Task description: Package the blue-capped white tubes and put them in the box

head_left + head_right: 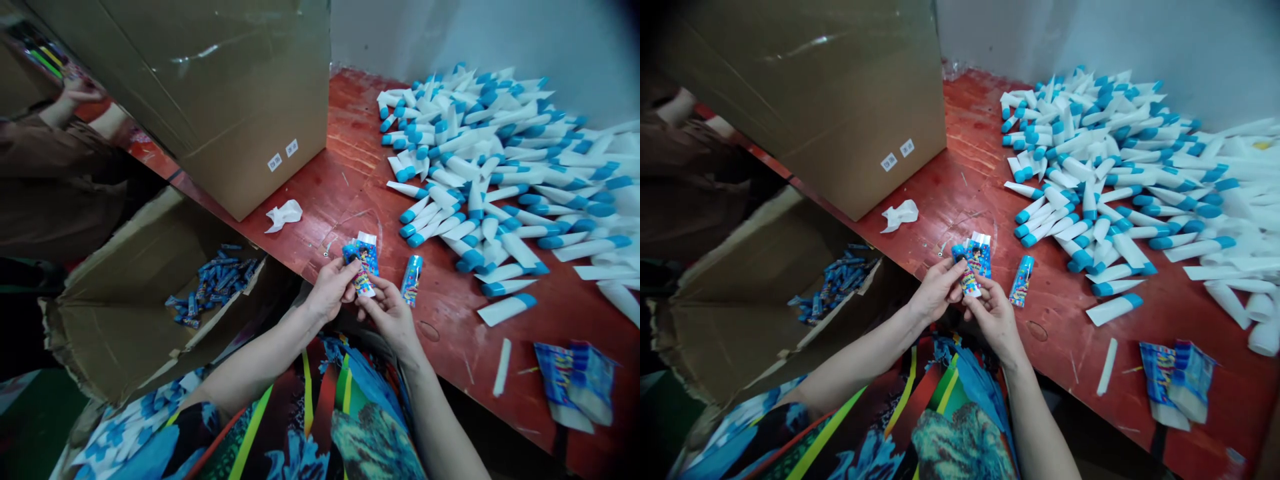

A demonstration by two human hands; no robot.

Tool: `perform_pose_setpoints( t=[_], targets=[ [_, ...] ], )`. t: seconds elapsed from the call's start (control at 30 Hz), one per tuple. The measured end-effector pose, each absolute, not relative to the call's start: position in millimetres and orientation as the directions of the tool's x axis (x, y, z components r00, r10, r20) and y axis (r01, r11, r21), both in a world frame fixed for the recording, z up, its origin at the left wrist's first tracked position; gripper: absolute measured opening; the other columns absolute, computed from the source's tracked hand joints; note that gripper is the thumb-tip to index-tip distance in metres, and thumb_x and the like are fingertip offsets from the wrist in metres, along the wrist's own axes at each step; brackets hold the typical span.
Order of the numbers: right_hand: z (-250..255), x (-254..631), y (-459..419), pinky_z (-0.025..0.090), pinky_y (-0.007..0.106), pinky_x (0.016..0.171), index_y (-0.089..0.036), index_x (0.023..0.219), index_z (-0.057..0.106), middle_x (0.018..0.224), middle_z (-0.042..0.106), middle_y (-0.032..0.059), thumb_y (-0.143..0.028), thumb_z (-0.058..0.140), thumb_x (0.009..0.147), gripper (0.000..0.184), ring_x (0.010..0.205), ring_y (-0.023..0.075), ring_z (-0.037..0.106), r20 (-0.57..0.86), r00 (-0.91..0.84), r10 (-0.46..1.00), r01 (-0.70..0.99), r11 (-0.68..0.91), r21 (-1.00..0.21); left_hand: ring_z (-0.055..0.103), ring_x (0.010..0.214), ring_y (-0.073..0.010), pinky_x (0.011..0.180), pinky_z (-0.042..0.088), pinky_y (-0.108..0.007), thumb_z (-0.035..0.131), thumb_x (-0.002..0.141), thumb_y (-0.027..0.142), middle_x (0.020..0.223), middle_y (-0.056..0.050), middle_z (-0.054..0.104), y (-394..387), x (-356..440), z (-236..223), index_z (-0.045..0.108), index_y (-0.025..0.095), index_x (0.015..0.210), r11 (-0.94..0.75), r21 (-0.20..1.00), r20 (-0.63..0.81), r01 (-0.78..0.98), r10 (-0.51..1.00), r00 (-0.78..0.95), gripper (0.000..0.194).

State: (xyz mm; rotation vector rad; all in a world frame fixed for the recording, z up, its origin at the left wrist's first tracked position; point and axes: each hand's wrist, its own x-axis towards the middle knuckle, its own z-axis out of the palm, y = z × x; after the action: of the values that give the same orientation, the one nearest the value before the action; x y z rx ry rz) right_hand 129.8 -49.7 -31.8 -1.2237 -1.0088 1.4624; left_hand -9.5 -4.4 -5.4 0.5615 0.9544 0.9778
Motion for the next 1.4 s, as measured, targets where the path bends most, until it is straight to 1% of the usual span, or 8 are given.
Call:
perform_pose_setpoints(
  t=[0.27,0.43,0.6,0.73,0.87,1.03,1.17,1.4],
  targets=[
    [-33,128,-47,0.052,0.031,0.045,-0.024,0.106,0.058,0.063,0.067,-0.0059,-0.052,0.083,0.078,0.047,0.047,0.0177,0.063,-0.235,0.057,0.970,-0.139,-0.225,-0.964,0.038,0.035,-0.0058,0.040,0.025,-0.020,0.080,0.081,0.056,0.046,0.010,0.046,-7,0,-7,0.055,0.020,0.089,0.500,0.774,-0.432,-0.389,0.865,0.254,0.045],
    [-39,142,-45,0.054,0.032,0.048,-0.024,0.105,0.057,0.068,0.070,-0.0038,-0.052,0.079,0.081,0.044,0.049,0.0172,0.064,-0.191,0.195,0.962,-0.090,-0.176,-0.980,0.045,0.041,-0.0095,0.045,0.029,-0.024,0.070,0.089,0.048,0.054,0.002,0.059,-6,1,-10,0.066,0.017,0.086,0.466,0.877,-0.431,-0.116,0.871,0.236,0.031],
    [-40,156,-51,0.055,0.035,0.053,-0.022,0.109,0.065,0.075,0.073,0.0022,-0.048,0.066,0.089,0.032,0.055,0.0215,0.067,0.016,0.300,0.954,0.380,-0.104,-0.919,0.058,0.074,-0.0183,0.070,0.039,-0.027,0.082,0.078,0.036,0.069,-0.002,0.062,19,-10,-14,0.067,0.020,0.074,0.161,0.939,-0.137,0.304,0.986,-0.099,0.023],
    [-22,174,-54,0.059,0.039,0.070,-0.026,0.117,0.071,0.096,0.079,0.0069,-0.045,0.053,0.099,0.032,0.075,0.0251,0.073,0.141,0.118,0.983,0.668,0.026,-0.743,0.053,0.072,-0.0215,0.068,0.032,-0.029,0.091,0.066,0.038,0.063,0.000,0.051,36,-12,-14,0.060,0.023,0.066,0.210,0.819,-0.187,0.534,0.977,-0.098,0.034],
    [1,233,-48,0.054,0.055,0.088,-0.020,0.122,0.070,0.113,0.072,0.0209,-0.038,0.040,0.103,0.040,0.102,0.0377,0.070,0.299,0.373,0.878,0.848,-0.192,-0.494,0.047,0.063,-0.0180,0.063,0.027,-0.029,0.084,0.073,0.035,0.058,0.000,0.051,41,-15,-13,0.055,0.022,0.057,0.212,0.782,-0.222,0.586,0.973,-0.056,0.035],
    [-5,298,-41,0.044,0.069,0.084,-0.019,0.134,0.062,0.128,0.057,0.0349,-0.057,0.062,0.092,0.057,0.114,0.0557,0.061,0.090,0.780,0.620,0.606,-0.710,-0.359,0.045,0.060,-0.0140,0.060,0.029,-0.027,0.080,0.071,0.033,0.055,0.002,0.053,44,-25,-18,0.059,0.020,0.055,0.230,0.884,-0.241,0.406,0.970,-0.024,0.029],
    [-17,300,-41,0.040,0.071,0.088,-0.025,0.138,0.057,0.123,0.061,0.0300,-0.051,0.060,0.090,0.055,0.115,0.0559,0.062,0.009,0.750,0.661,0.593,-0.667,-0.452,0.040,0.057,-0.0115,0.058,0.028,-0.026,0.074,0.077,0.038,0.053,0.004,0.046,45,-32,-23,0.055,0.018,0.052,0.235,0.919,-0.256,0.317,0.966,0.026,0.037],
    [-11,291,-39,0.045,0.067,0.091,-0.012,0.129,0.060,0.112,0.065,0.0284,-0.032,0.062,0.078,0.055,0.107,0.0503,0.066,0.118,0.820,0.560,0.481,-0.564,-0.671,0.044,0.060,-0.0139,0.061,0.030,-0.029,0.060,0.089,0.025,0.060,0.000,0.050,42,-42,-8,0.047,0.019,0.050,0.097,0.842,-0.186,0.530,0.976,0.116,0.042]
  ],
)
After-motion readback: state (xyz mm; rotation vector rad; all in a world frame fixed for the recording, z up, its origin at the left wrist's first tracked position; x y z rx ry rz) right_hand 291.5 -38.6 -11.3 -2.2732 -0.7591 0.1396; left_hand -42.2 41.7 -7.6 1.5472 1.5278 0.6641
